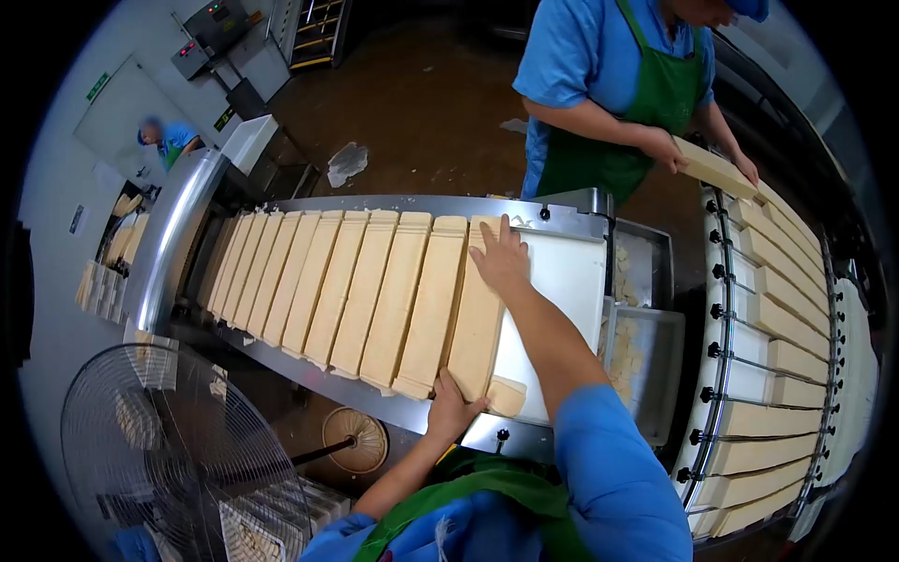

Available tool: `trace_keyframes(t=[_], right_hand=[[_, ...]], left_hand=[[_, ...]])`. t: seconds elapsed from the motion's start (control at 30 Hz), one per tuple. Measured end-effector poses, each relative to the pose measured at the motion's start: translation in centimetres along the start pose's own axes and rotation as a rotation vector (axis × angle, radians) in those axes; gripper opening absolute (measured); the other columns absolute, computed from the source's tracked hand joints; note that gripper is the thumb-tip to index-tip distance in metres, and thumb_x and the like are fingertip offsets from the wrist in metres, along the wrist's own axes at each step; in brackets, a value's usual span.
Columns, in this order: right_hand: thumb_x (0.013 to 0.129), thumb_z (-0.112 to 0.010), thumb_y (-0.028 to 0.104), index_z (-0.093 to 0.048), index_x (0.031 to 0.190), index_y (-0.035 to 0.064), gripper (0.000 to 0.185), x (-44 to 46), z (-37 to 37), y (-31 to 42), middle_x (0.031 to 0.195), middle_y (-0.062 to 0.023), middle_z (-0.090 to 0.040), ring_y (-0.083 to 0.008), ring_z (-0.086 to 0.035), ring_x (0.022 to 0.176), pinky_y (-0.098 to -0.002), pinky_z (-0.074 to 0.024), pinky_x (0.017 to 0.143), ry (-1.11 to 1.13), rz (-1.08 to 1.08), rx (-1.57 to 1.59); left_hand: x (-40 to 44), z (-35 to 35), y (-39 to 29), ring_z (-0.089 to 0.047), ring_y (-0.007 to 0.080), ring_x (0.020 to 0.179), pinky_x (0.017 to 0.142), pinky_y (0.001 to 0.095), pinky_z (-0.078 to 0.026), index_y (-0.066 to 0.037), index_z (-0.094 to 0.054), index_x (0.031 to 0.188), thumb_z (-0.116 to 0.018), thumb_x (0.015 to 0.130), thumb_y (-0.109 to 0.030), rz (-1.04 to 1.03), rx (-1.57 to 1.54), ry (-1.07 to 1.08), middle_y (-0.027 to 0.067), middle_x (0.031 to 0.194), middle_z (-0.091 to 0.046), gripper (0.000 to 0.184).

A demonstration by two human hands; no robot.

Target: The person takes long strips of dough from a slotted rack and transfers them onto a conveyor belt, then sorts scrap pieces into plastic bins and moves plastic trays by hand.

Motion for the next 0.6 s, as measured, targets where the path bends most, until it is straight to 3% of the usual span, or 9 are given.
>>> trace_keyframes(t=[0.07,0.13,0.23,0.33,0.4,0.47,0.5,0.53,0.6], right_hand=[[0.09,-0.045,0.054,-0.032,0.146,0.0194,0.067,1.2,-0.3,0.7,0.155,-0.0173,-0.013,-0.0328,-0.036,0.13,-0.0447,-0.0306,0.103,0.103,-0.046,0.006],[0.088,-0.046,0.057,-0.035,0.143,0.0173,0.068,1.8,0.3,1.1,0.151,-0.0191,-0.021,-0.0337,-0.04,0.127,-0.0445,-0.035,0.1,0.071,-0.076,-0.056],[0.08,-0.057,0.054,-0.041,0.131,0.0132,0.067,1.8,0.3,0.1,0.131,-0.0168,-0.037,-0.0334,-0.049,0.115,-0.0429,-0.0443,0.091,0.127,-0.124,-0.092],[0.076,-0.062,0.048,-0.038,0.136,0.0108,0.075,0.0,2.2,-4.3,0.13,-0.0191,-0.037,-0.0371,-0.049,0.114,-0.0426,-0.0466,0.091,0.176,-0.353,-0.031],[0.071,-0.064,0.048,-0.035,0.134,0.0138,0.078,-1.6,3.1,-8.4,0.128,-0.0147,-0.036,-0.0357,-0.05,0.11,-0.0408,-0.0465,0.09,0.137,-0.485,0.008],[0.07,-0.066,0.047,-0.034,0.134,0.0082,0.081,-4.6,4.1,-12.4,0.135,-0.0189,-0.031,-0.0405,-0.047,0.115,-0.0409,-0.0452,0.093,0.136,-0.663,0.09],[0.069,-0.069,0.045,-0.033,0.133,0.0013,0.086,-5.7,4.3,-13.6,0.143,-0.0256,-0.022,-0.0428,-0.039,0.125,-0.043,-0.0434,0.097,0.039,-0.638,0.08],[0.069,-0.069,0.045,-0.033,0.133,0.0013,0.086,-7.2,4.4,-14.8,0.143,-0.0256,-0.022,-0.0428,-0.039,0.125,-0.043,-0.0434,0.097,0.027,-0.678,0.083],[0.068,-0.071,0.044,-0.031,0.132,-0.0026,0.089,-9.0,5.1,-16.1,0.146,-0.0317,-0.013,-0.0424,-0.03,0.133,-0.0463,-0.0408,0.099,-0.11,-0.643,0.351]], left_hand=[[0.3,0.0,0.0,-0.055,0.0503,0.099,0.075,0.0498,-0.052,0.01,-0.018,0.134,-0.078,0.071,-0.041,0.019,0.026,0.075,0.0371,0.122,-0.04,0.102],[0.4,-0.4,0.0,-0.055,0.0502,0.1,0.076,0.0492,-0.052,0.013,-0.013,0.136,-0.076,0.072,-0.045,0.028,0.097,0.139,0.039,0.125,-0.038,0.107],[0.7,-0.9,0.0,-0.059,0.0465,0.094,0.076,0.0477,-0.053,0.014,-0.009,0.139,-0.075,0.072,-0.043,-0.002,0.161,0.163,0.0351,0.125,-0.039,0.11],[1.2,-1.1,-0.5,-0.059,0.0466,0.095,0.077,0.048,-0.053,0.014,-0.011,0.137,-0.075,0.072,-0.04,-0.053,0.18,0.207,0.0344,0.123,-0.04,0.106],[1.5,-1.1,-1.0,-0.058,0.0471,0.095,0.078,0.0485,-0.052,0.013,-0.015,0.135,-0.075,0.071,-0.038,-0.118,0.199,0.256,0.0331,0.12,-0.041,0.101],[1.9,-1.1,-2.1,-0.058,0.0476,0.093,0.078,0.0493,-0.052,0.009,-0.019,0.134,-0.076,0.07,-0.038,-0.19,0.199,0.274,0.0324,0.118,-0.041,0.098],[2.1,-1.3,-2.6,-0.057,0.0478,0.097,0.08,0.0494,-0.051,0.006,-0.019,0.135,-0.077,0.069,-0.039,-0.19,0.205,0.309,0.0325,0.119,-0.041,0.099],[2.0,-1.5,-3.5,-0.055,0.048,0.1,0.082,0.0495,-0.05,0.004,-0.019,0.136,-0.077,0.068,-0.04,-0.193,0.214,0.346,0.0325,0.12,-0.041,0.099],[1.5,-2.0,-5.8,-0.054,0.0482,0.1,0.083,0.0501,-0.049,0.001,-0.023,0.134,-0.077,0.069,-0.039,-0.191,0.229,0.353,0.0314,0.12,-0.04,0.093]])
Point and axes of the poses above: each hand's wrist, its own x-axis towards the middle knuckle, its own z-axis out of the back of the hand, y = z × x, the point moved 9 cm from there along x, towards the middle knuckle
